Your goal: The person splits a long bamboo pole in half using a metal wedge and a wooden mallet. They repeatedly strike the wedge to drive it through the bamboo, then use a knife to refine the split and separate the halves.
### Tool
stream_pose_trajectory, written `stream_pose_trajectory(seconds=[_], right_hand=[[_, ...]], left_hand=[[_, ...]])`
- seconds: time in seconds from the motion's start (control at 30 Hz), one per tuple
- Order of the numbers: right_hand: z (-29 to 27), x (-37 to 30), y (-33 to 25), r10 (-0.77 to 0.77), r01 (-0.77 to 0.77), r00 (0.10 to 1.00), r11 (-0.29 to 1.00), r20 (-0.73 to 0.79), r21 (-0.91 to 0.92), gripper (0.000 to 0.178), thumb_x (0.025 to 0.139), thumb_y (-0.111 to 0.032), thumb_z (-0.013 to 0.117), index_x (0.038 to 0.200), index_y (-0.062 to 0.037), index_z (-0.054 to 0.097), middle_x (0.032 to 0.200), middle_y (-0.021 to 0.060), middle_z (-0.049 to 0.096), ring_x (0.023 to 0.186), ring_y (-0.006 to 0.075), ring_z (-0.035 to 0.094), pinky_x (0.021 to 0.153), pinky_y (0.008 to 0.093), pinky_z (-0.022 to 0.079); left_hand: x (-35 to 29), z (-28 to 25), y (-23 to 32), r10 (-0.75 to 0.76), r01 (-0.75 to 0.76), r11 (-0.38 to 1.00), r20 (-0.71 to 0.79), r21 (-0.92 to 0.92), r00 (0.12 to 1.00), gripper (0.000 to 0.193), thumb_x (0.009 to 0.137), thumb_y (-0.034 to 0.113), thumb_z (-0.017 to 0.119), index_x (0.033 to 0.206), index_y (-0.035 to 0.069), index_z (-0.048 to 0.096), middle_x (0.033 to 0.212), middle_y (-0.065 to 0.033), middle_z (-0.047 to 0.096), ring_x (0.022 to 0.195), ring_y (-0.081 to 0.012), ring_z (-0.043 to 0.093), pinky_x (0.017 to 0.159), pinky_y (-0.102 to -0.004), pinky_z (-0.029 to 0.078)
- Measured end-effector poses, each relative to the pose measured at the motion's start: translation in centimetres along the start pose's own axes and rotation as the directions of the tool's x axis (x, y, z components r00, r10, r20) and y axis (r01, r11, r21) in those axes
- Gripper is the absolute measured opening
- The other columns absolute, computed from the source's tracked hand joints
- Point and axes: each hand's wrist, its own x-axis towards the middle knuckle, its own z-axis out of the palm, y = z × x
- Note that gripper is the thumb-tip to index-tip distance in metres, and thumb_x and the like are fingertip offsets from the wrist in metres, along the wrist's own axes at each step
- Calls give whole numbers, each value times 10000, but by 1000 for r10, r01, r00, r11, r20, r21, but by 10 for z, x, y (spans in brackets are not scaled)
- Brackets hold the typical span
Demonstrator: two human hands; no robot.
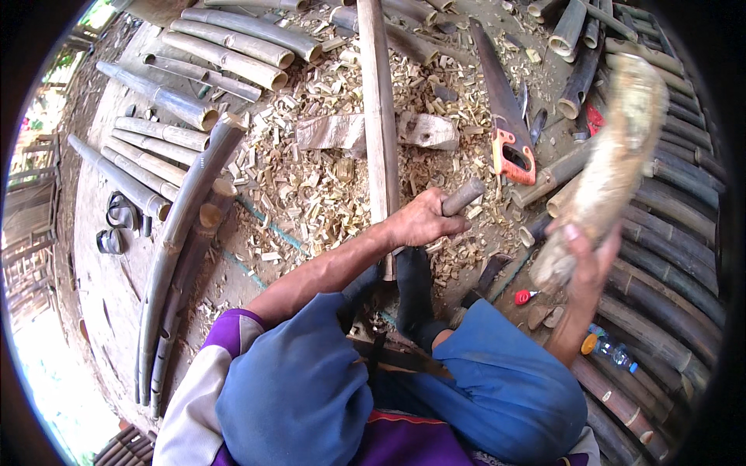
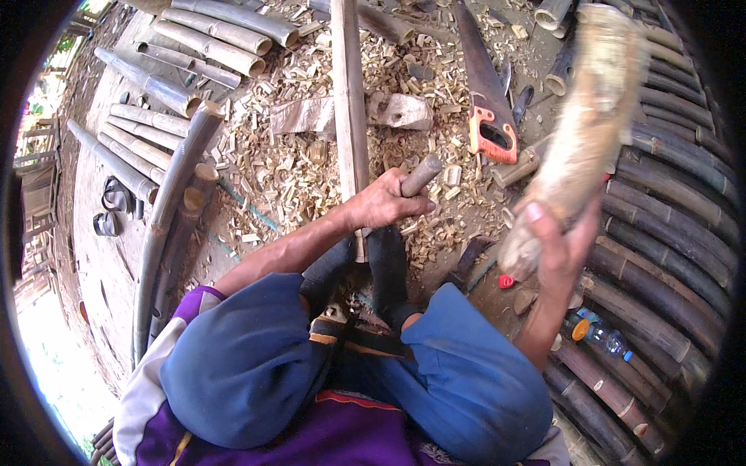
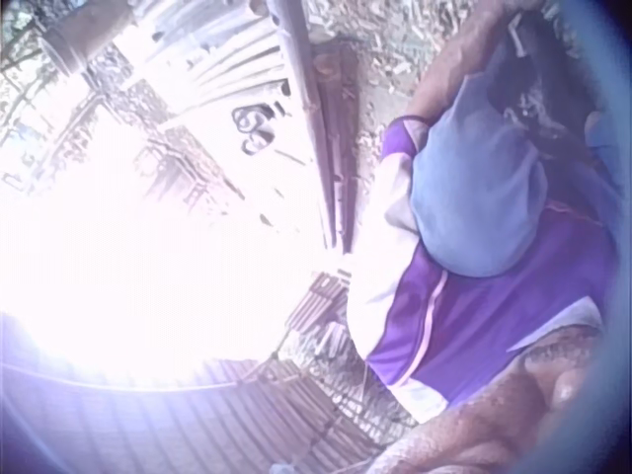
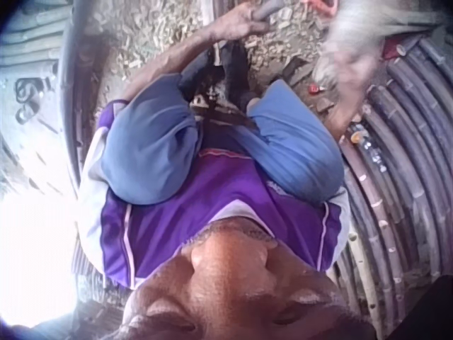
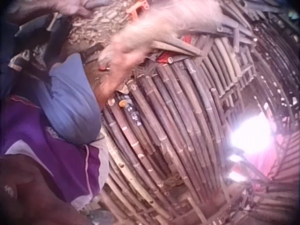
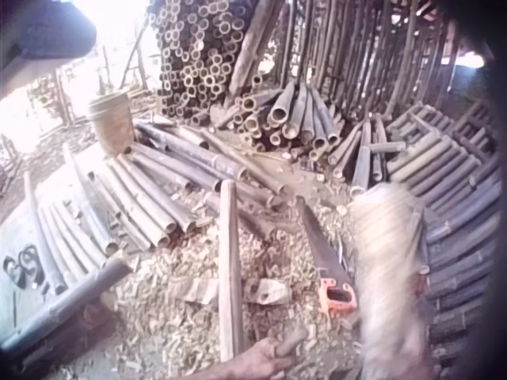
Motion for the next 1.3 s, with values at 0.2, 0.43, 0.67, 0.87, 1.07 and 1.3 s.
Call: stream_pose_trajectory(seconds=[0.2, 0.43, 0.67, 0.87, 1.07, 1.3], right_hand=[[18, 5, 17, 85, 75, 903, 934, 421, -350, 817, 779, -161, 779, 1492, 38, 434, 1353, 180, 604, 1265, 250, 568, 1080, 390, 449], [17, -18, 74, 338, -339, 910, 940, 241, -38, 823, 789, -136, 765, 1506, 46, 406, 1283, 127, 610, 1082, 174, 604, 889, 313, 539], [32, -64, 116, 470, -472, 870, 881, 150, -24, 816, 776, -131, 792, 1478, 53, 420, 1170, 156, 626, 964, 218, 639, 885, 335, 539], [93, -87, 147, -55, 20, 998, 626, -18, -780, 717, 772, -188, 851, 1382, -52, 501, 1164, 217, 640, 1027, 410, 648, 881, 473, 524], [145, -73, 128, 338, 189, 757, 705, 558, -683, 396, 873, -369, 783, 1056, -50, 638, 810, 150, 673, 797, 353, 699, 758, 475, 529], [167, -82, 143, 223, 325, 732, 716, 644, -617, 371, 838, -324, 790, 918, -7, 615, 824, 205, 700, 820, 432, 697, 718, 534, 534]], left_hand=[[7, 3, -6, 101, -82, 988, -146, 131, 984, 334, 932, 230, 739, 731, -11, 624, 607, -58, 569, 574, -160, 556, 586, -410, 467], [39, 5, -10, -257, 329, 935, -388, 131, 885, 309, 883, 199, 704, 837, -106, 686, 765, -267, 710, 762, -361, 751, 751, -474, 599], [58, 3, -41, -229, 410, 899, -632, 155, 740, 351, 895, 220, 694, 913, -130, 669, 928, -355, 699, 997, -451, 720, 921, -492, 568], [60, 3, -55, -135, 390, 886, -667, 249, 733, 318, 911, 213, 679, 942, -103, 665, 964, -320, 702, 976, -433, 707, 897, -491, 566], [14, -18, 17, -100, -15, 965, -425, -260, 900, 119, 901, 157, 700, 943, 45, 702, 680, 6, 607, 506, -67, 491, 438, -256, 404], [-56, -112, 46, -120, -301, 906, -861, -299, 494, 124, 923, 135, 720, 855, 91, 626, 608, 69, 476, 450, -34, 372, 394, -227, 287]])
